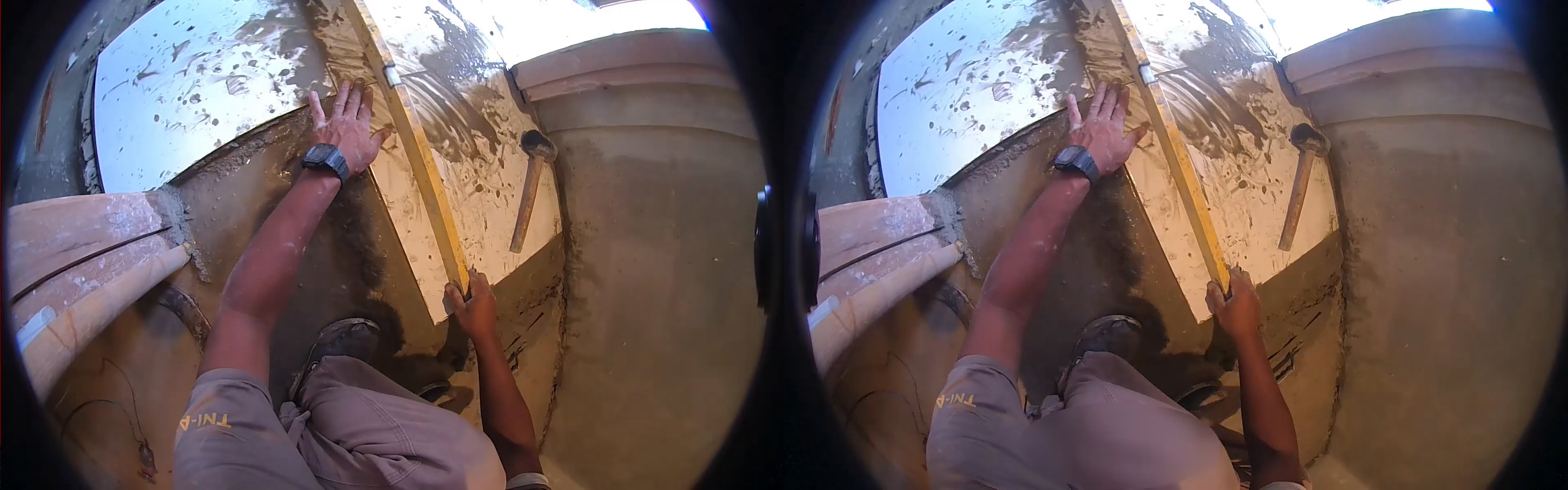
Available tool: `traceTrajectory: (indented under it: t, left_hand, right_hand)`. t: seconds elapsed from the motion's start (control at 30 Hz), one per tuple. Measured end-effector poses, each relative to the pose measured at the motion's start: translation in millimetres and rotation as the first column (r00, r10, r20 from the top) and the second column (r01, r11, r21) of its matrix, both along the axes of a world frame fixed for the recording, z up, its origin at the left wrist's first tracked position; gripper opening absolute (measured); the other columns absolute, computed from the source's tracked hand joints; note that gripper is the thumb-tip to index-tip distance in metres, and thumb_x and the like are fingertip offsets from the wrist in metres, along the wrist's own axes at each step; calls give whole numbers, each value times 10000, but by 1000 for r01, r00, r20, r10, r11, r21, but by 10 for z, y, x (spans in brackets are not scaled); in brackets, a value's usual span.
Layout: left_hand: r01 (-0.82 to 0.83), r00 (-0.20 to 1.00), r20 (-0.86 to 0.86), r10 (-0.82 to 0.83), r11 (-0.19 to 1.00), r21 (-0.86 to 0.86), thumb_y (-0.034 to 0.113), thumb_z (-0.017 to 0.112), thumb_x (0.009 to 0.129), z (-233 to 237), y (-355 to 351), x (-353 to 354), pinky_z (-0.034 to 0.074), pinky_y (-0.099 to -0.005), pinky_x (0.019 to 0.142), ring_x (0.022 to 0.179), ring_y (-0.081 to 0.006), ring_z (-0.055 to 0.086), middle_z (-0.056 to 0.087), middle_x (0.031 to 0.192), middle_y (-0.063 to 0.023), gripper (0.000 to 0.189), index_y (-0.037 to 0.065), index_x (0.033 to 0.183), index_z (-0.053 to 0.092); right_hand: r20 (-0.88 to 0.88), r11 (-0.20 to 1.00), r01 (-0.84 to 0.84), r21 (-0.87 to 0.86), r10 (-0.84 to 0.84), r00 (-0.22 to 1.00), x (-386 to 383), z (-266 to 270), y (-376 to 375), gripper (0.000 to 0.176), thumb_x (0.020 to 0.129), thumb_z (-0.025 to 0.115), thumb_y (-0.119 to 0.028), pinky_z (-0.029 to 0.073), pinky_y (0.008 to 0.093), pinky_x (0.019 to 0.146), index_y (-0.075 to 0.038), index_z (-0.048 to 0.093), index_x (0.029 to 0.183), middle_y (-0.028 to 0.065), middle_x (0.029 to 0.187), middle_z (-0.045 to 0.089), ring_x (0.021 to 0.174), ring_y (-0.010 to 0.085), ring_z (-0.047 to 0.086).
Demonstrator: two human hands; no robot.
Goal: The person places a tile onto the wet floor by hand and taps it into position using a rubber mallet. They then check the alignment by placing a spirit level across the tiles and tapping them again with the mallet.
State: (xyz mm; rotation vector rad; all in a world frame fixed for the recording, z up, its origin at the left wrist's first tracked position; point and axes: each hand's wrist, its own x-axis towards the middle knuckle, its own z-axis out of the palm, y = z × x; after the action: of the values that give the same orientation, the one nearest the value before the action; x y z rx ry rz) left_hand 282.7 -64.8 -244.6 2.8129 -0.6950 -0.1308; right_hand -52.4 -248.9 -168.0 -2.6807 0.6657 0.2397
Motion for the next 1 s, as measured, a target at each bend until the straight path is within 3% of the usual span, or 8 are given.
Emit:
traceTrajectory:
  t: [0.17, 0.23, 0.33, 0.43, 0.5, 0.7, 0.77, 1.0]
  left_hand:
    - [22, 999, -29, -22, 999, -26, 601, 414, 967, 21, 21, 12, -43, -685, 1177, 1548, -238, 107, 252, 1643, -104, 823, 75, 1577, 246]
    - [21, 1000, -9, -21, 999, -26, 602, 415, 966, 54, 36, 6, -43, -687, 1177, 1548, -234, 106, 257, 1642, -102, 825, 72, 1576, 245]
    - [33, 999, -34, -34, 999, -8, 596, 410, 970, 123, 42, 46, -30, -683, 1183, 1547, -229, 111, 257, 1643, -88, 815, 69, 1572, 258]
    - [24, 1000, 11, -24, 999, -25, 577, 402, 979, 48, 9, 99, -29, -681, 1184, 1547, -228, 114, 246, 1646, -91, 791, 70, 1571, 263]
    - [10, 1000, 25, -10, 1000, -21, 558, 404, 984, 1, -27, 146, -30, -679, 1184, 1547, -233, 110, 233, 1650, -92, 773, 70, 1569, 270]
    - [-15, 998, 62, 19, 998, -69, 543, 413, 989, -6, -45, 73, -48, -675, 1182, 1550, -261, 87, 222, 1653, -97, 761, 66, 1566, 277]
    - [-35, 993, 110, 42, 997, -68, 563, 399, 988, -78, -74, 82, -60, -675, 1180, 1552, -254, 68, 214, 1656, -95, 771, 70, 1568, 273]
    - [-44, 996, 73, 48, 998, -54, 600, 343, 993, -81, -87, 72, -84, -681, 1172, 1554, -249, 40, 207, 1658, -88, 791, 77, 1577, 242]
  right_hand:
    - [-195, 991, 83, 106, -62, 979, 214, 309, 75, 500, 871, 754, -351, 518, 431, 866, 30, 633, 1171, 223, 1076, 652, 983, 364, 646]
    - [-65, 976, 74, 206, -62, 996, 131, 238, -113, 503, 879, 752, -369, 516, 402, 869, 11, 644, 1190, 180, 1098, 667, 991, 298, 651]
    - [-39, 860, 315, 402, -328, 944, 194, 225, -461, 504, 903, 727, -378, 511, 401, 890, -2, 641, 1228, 153, 1117, 676, 1017, 270, 651]
    - [79, 899, 376, 225, -401, 913, 334, 175, -901, 549, 910, 719, -390, 501, 399, 914, 17, 614, 1265, 173, 1173, 649, 1054, 274, 639]
    - [214, 891, 432, -139, -398, 892, 445, 26, -1163, 590, 919, 704, -400, 493, 419, 922, 51, 585, 1280, 207, 1211, 613, 1076, 299, 624]
    - [82, 871, 441, -218, -434, 897, 834, -396, -1683, 633, 912, 695, -415, 488, 470, 900, 56, 564, 1313, 219, 1108, 594, 1024, 371, 613]
    - [41, 861, 411, -300, -418, 907, 991, -349, -1666, 446, 918, 680, -337, 490, 451, 822, 56, 607, 1116, 197, 1067, 605, 935, 333, 627]
    - [341, 817, 509, 272, -576, 743, 1138, -293, -1365, 323, 1011, 545, -319, 436, 346, 527, -8, 559, 924, 43, 671, 520, 552, 151, 498]
